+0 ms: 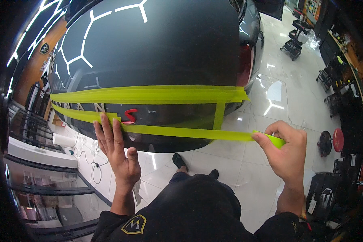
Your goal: The person applies strips of bright yellow tape to the rear of a dark grey car, specifically around the 'COUNTRYMAN S' lettering. They methodically place horizontal and vertical strips to create a grid pattern over the badges, smoothing each piece with their hands.
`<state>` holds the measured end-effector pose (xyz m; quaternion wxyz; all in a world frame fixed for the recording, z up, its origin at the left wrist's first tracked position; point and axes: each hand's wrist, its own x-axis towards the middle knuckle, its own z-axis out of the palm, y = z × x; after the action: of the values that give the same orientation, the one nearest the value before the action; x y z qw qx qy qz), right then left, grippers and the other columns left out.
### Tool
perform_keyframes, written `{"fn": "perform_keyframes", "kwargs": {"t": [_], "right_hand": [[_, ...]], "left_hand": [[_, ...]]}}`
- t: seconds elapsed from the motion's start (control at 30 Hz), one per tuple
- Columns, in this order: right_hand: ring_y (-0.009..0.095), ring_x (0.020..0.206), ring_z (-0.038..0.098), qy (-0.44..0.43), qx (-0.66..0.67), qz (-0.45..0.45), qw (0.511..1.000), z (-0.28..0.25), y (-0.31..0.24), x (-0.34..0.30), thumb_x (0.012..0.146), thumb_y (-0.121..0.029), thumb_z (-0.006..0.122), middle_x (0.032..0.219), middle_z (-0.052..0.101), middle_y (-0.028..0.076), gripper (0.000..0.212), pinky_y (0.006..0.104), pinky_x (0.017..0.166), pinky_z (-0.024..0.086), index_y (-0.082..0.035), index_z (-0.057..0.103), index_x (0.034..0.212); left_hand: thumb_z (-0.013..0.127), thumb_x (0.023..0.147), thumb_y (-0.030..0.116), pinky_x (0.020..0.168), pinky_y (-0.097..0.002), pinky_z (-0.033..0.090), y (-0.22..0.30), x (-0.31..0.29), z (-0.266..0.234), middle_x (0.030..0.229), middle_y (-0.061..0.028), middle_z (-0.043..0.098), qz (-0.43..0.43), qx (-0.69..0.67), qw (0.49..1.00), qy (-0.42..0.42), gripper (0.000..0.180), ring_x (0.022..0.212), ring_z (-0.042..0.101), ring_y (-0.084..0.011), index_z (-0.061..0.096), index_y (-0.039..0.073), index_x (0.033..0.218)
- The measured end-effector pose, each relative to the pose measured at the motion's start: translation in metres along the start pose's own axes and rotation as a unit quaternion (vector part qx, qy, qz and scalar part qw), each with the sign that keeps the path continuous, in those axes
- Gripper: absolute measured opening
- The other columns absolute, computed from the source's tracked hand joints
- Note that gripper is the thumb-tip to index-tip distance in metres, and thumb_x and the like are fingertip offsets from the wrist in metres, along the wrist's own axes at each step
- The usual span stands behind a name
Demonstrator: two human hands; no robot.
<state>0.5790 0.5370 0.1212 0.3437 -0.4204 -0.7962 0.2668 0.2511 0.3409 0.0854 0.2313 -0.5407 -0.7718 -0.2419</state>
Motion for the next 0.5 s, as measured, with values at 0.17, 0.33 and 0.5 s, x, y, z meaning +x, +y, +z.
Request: {"fn": "perform_keyframes", "kwargs": {"t": [0.17,0.33,0.5], "right_hand": [[0.008,0.053,0.055,-0.014,0.013,-0.010,1.000,0.001,0.002,0.005,0.084,-0.012,0.086,0.062,0.064,0.007,0.024,0.0256,0.051,0.038,0.000,0.067,0.078],[0.010,0.052,0.055,-0.019,0.020,-0.002,1.000,0.004,0.005,0.010,0.083,-0.015,0.087,0.061,0.064,0.008,0.025,0.0273,0.051,0.039,0.000,0.068,0.079],[0.013,0.049,0.055,-0.025,0.013,-0.015,1.000,0.012,0.014,0.017,0.083,-0.019,0.088,0.059,0.063,0.008,0.026,0.0281,0.050,0.039,0.000,0.070,0.079]], "left_hand": [[0.027,0.106,0.064,0.127,-0.0559,0.003,0.000,0.000,-0.002,0.173,-0.0124,0.021,-0.004,0.010,1.000,-0.002,0.074,0.161,0.010,-0.0384,0.035,0.018,0.163],[0.032,0.107,0.060,0.127,-0.0571,0.006,-0.002,0.000,-0.001,0.171,-0.0153,0.026,0.001,-0.011,1.000,0.018,0.069,0.159,0.013,-0.0428,0.044,0.016,0.159],[0.032,0.107,0.060,0.126,-0.0571,0.006,-0.002,-0.002,0.000,0.171,-0.0151,0.026,0.003,-0.015,1.000,0.021,0.070,0.159,0.013,-0.0430,0.044,0.015,0.159]]}}
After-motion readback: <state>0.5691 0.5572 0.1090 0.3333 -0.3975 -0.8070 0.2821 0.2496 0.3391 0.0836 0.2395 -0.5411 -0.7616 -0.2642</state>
